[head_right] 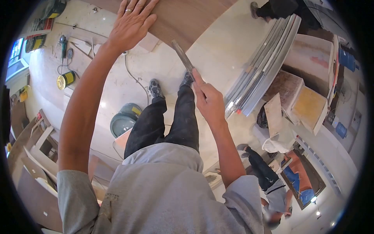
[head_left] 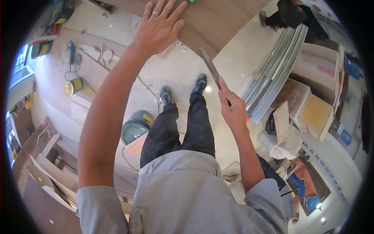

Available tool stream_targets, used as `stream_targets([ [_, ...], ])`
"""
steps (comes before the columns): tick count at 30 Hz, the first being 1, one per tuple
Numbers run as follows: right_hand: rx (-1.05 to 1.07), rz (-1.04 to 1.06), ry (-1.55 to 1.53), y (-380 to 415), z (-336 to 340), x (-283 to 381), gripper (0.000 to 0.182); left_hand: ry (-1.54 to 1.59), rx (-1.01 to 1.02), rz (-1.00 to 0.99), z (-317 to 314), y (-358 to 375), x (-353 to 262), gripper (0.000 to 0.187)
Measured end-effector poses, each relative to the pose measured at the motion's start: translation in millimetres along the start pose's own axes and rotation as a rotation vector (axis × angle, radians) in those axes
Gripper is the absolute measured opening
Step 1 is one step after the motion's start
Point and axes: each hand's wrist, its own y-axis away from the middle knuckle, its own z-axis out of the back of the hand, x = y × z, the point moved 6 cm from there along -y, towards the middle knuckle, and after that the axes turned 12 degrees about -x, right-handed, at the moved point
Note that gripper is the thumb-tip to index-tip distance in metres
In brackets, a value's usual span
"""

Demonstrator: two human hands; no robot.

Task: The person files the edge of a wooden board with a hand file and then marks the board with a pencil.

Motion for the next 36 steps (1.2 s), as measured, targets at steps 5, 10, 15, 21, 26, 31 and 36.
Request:
stream_targets([
  [5, -0.002, 0.022, 0.040, -44.2, -22.3, 16.3, 0.047, 0.009, 0.019, -0.004, -1.0, -0.5, -1.5, 0.067],
  [10, -0.018, -0.076, 0.065, -6.4, 3.6, -3.6, 0.049, 0.011, 0.024, 0.002, -1.8, 0.7, 0.4, 0.067],
  [15, -0.037, 0.021, 0.055, -43.5, -16.8, 5.8, 0.044, -0.016, 0.027, -0.006, -3.6, 0.3, -0.3, 0.067],
  [21, -0.044, -0.017, 0.063, -30.8, -11.9, 9.3, 0.042, -0.023, 0.013, -0.022, -2.0, -2.1, -1.4, 0.067],
  [26, -0.034, 0.025, 0.076, -32.1, -16.2, 10.1, 0.043, -0.012, -0.013, -0.019, -4.2, 1.1, -1.7, 0.067],
  [31, -0.033, 0.039, 0.126, -54.1, -17.3, 23.6, 0.047, -0.020, -0.008, -0.018, -3.1, -1.8, -1.8, 0.066],
  [36, -0.074, 0.089, 0.071, -11.9, -8.5, 6.5, 0.048, -0.037, -0.030, -0.021, -7.3, 1.3, -0.8, 0.066],
])
